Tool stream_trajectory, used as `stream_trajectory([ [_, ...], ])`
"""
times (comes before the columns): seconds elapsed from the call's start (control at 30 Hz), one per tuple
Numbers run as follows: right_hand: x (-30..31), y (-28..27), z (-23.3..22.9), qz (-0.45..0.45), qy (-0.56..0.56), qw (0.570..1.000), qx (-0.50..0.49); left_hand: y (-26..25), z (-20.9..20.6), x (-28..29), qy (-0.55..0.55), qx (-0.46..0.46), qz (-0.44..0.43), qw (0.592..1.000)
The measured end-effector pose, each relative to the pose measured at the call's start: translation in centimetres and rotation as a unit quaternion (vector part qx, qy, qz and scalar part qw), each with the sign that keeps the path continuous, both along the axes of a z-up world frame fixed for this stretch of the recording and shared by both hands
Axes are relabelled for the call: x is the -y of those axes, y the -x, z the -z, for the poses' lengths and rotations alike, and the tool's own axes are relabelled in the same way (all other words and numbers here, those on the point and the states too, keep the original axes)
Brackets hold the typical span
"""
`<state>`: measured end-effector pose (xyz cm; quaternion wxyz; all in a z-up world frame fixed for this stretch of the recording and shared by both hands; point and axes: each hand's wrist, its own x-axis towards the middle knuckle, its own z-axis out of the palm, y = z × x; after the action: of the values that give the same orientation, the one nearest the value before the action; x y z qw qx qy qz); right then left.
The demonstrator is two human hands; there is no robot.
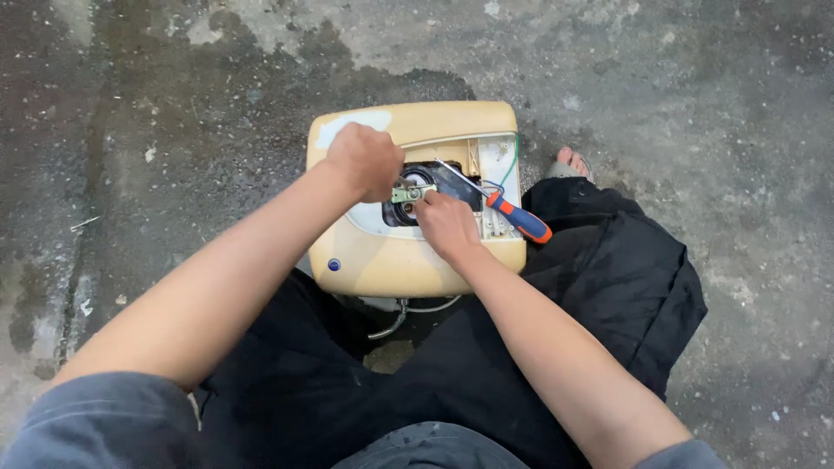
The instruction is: Repairing the internal components and wiring of a small household appliance using a screwdriver and manual manipulation.
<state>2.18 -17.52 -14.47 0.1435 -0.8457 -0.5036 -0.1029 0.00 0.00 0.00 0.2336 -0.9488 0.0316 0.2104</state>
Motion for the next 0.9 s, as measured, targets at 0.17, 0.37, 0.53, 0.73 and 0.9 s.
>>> stream_trajectory([
  [0.17,0.0,0.0,0.3,0.012,-0.011,1.000,-0.010,0.4,2.3,0.0,0.043,-0.009,-0.015,0.999],
  [0.37,-0.1,0.6,0.1,0.041,-0.011,0.998,-0.044,0.5,4.2,0.4,0.053,-0.004,-0.023,0.998],
  [0.53,0.2,0.4,1.3,0.029,0.001,0.997,-0.069,-0.9,5.0,1.3,0.038,-0.035,0.004,0.999],
  [0.73,0.2,0.2,1.3,0.012,0.006,0.997,-0.077,-2.2,4.8,4.0,-0.051,-0.070,0.120,0.989],
  [0.9,0.1,-0.1,2.2,0.002,0.003,0.996,-0.085,-1.8,4.7,1.8,-0.123,-0.018,0.336,0.933],
])
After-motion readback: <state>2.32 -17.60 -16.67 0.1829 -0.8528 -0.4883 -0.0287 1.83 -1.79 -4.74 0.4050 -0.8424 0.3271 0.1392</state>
